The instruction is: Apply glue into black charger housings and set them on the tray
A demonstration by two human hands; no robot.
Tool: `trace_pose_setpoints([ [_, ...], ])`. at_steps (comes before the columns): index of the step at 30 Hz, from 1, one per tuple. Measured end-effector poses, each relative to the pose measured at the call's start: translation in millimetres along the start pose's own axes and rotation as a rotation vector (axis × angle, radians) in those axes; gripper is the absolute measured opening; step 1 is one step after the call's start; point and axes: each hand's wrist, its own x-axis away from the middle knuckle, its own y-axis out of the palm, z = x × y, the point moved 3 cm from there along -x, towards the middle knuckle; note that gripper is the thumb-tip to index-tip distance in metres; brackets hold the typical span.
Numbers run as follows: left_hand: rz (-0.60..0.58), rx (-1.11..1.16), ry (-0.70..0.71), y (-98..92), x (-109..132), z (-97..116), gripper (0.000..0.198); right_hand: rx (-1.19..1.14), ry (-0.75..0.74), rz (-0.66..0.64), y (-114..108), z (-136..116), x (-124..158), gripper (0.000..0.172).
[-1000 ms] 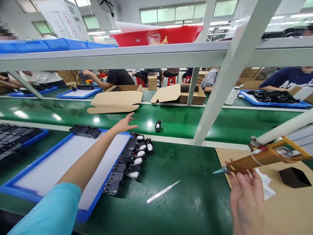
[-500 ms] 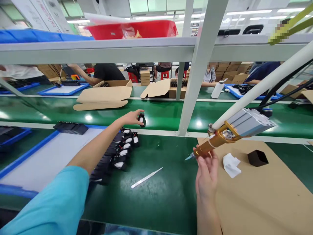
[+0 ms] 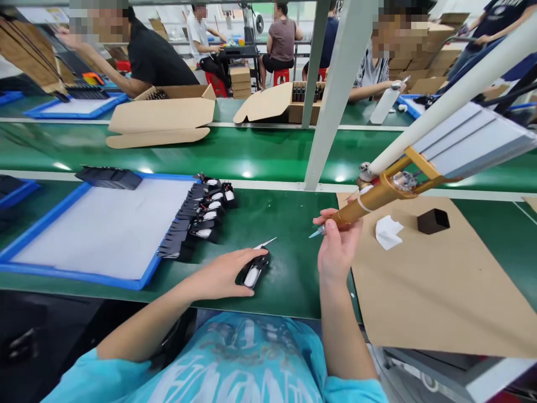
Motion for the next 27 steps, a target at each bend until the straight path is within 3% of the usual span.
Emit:
trace_pose_setpoints([
  [5, -0.002, 0.261, 0.009, 8.4, 0, -3, 0.076, -0.029, 0.041, -0.072, 10, -6, 10, 0.034],
  [13, 0.321, 0.376, -0.016, 42.3, 18, -9, 0.075, -0.171, 0.152, -0.265, 36, -12, 27, 0.035],
  [17, 0.427, 0.299, 0.026, 61.0, 18, -8, 0.073, -0.247, 0.172, -0.331, 51, -16, 37, 0.034],
  [20, 0.479, 0.221, 0.002, 68.5, 17, -6, 0.058, -0.289, 0.167, -0.346, 56, -18, 43, 0.038],
  [24, 0.52, 0.143, -0.042, 65.2, 16, -9, 0.038, -0.375, 0.166, -0.355, 58, -22, 46, 0.046],
  [27, 0.556, 0.065, -0.05, 55.1, 14, -9, 0.039, -0.414, 0.173, -0.356, 59, -24, 49, 0.049],
])
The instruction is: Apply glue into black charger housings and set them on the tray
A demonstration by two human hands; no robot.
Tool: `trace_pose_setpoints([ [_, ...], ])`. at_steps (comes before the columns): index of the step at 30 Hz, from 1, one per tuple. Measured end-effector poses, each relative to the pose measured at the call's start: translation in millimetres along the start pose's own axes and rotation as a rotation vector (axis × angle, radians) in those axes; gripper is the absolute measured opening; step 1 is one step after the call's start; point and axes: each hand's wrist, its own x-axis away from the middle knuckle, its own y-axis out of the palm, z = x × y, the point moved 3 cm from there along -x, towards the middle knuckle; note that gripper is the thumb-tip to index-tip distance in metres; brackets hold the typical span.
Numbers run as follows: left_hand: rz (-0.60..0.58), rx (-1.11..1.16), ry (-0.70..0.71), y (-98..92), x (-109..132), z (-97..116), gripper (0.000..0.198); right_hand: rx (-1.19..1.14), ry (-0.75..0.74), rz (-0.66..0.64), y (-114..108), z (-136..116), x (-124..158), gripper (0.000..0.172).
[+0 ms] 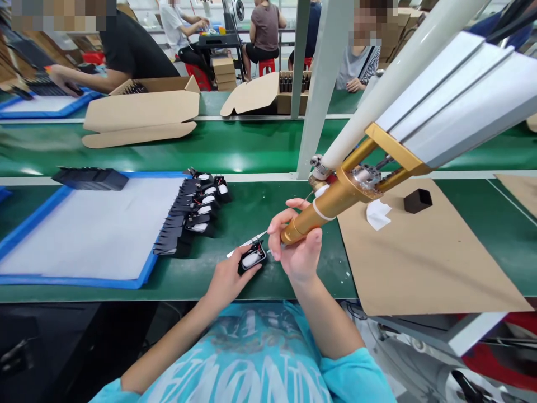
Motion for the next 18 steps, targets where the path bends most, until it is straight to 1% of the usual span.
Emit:
trace_pose_setpoints([
  [3, 0.042, -0.033, 0.042, -9.0, -6, 9, 0.042, -0.02, 0.008, 0.003, 3, 1, 1, 0.05],
  [7, 0.036, -0.024, 0.089, -16.8, -12, 20, 0.038, -0.044, 0.007, 0.014, 6, 3, 1, 0.05],
  [13, 0.07, 0.011, 0.104, -23.7, -16, 24, 0.032, -0.029, 0.0, 0.044, 4, 3, -1, 0.046],
  [18, 0.084, 0.057, 0.091, -26.1, -19, 28, 0.034, -0.016, 0.01, 0.071, 4, 3, -1, 0.046],
])
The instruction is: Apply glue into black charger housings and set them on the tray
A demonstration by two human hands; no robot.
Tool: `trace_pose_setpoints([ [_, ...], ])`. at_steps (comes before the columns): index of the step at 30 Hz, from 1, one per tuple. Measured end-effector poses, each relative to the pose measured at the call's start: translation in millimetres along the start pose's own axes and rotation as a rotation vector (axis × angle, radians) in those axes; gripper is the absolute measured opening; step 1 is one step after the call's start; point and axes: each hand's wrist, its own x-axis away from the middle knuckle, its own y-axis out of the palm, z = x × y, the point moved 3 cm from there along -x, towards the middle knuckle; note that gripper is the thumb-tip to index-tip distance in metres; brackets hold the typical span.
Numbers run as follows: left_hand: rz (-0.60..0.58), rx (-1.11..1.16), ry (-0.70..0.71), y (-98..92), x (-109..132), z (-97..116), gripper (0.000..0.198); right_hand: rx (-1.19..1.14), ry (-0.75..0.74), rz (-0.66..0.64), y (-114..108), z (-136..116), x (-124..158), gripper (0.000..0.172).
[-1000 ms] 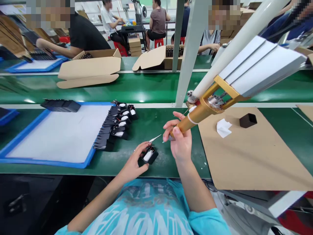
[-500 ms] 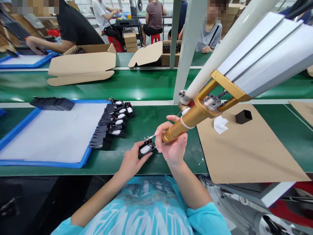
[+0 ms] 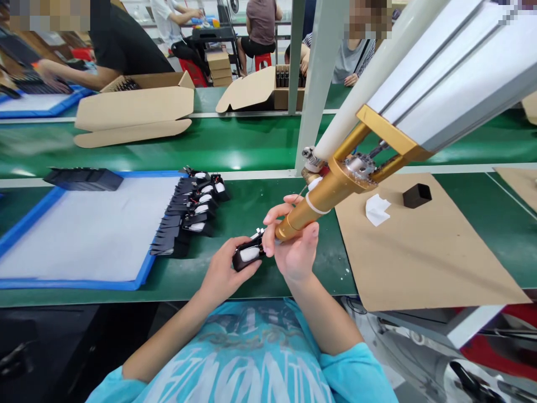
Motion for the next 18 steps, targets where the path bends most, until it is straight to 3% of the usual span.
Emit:
trace_pose_setpoints([
  [8, -0.007, 0.03, -0.009, 1.6, -1.5, 2.1, 0.035, 0.052, -0.033, 0.022, -1.2, -1.9, -0.2, 0.041],
  [18, -0.01, 0.063, -0.073, 4.1, -4.4, 2.6, 0.035, 0.055, 0.004, 0.032, 1.1, -1.2, -0.2, 0.049],
])
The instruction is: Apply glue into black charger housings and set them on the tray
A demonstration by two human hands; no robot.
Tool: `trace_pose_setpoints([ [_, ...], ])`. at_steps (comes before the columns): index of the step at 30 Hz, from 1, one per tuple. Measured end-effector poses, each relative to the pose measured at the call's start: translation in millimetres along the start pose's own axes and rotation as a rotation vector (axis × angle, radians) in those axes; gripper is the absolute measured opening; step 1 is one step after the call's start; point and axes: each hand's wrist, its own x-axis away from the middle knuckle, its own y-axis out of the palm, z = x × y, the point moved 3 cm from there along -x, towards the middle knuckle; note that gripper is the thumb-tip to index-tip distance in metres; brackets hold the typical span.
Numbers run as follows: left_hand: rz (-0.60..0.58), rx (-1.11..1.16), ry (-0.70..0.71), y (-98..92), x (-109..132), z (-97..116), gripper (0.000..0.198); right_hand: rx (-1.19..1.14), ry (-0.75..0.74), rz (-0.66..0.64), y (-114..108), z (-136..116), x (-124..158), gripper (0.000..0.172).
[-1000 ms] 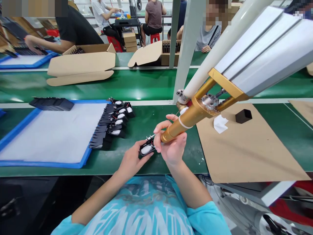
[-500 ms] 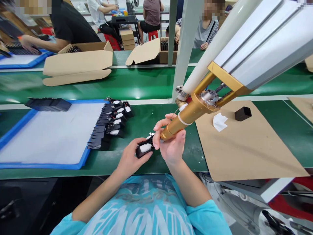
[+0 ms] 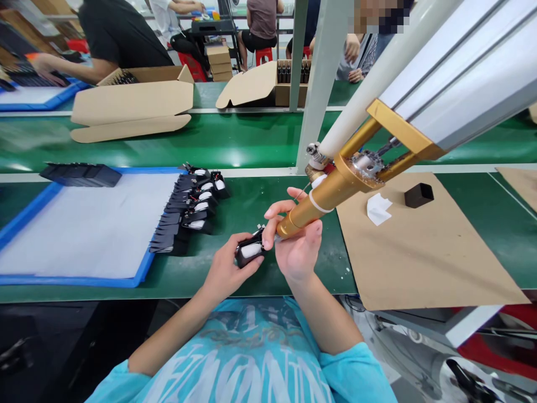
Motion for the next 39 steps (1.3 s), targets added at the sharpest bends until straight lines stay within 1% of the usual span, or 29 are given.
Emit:
trace_pose_setpoints([
  [8, -0.007, 0.004, -0.034, 2.0, -2, -2, 0.034, 0.052, 0.038, 0.029, 4, 0, 0, 0.049],
  [12, 0.017, -0.009, -0.008, -1.7, -3, -1, 0.034, 0.054, 0.015, 0.04, 3, 0, -1, 0.043],
  [16, 0.03, -0.018, 0.034, -3.9, -4, 1, 0.034, 0.028, -0.02, 0.016, 4, -1, -1, 0.037],
  [24, 0.02, -0.008, 0.0, -3.0, -2, -4, 0.033, 0.035, 0.032, 0.025, 7, -1, 0, 0.049],
  [29, 0.005, 0.015, -0.049, 0.9, -3, -8, 0.035, 0.036, 0.04, 0.046, 8, 0, -1, 0.048],
  [33, -0.001, 0.011, -0.086, 7.5, -7, -12, 0.036, 0.05, 0.056, 0.071, 10, 2, -2, 0.048],
  [39, -0.036, 0.008, -0.05, 17.3, -10, -9, 0.037, 0.037, 0.042, 0.056, 12, 3, -1, 0.046],
])
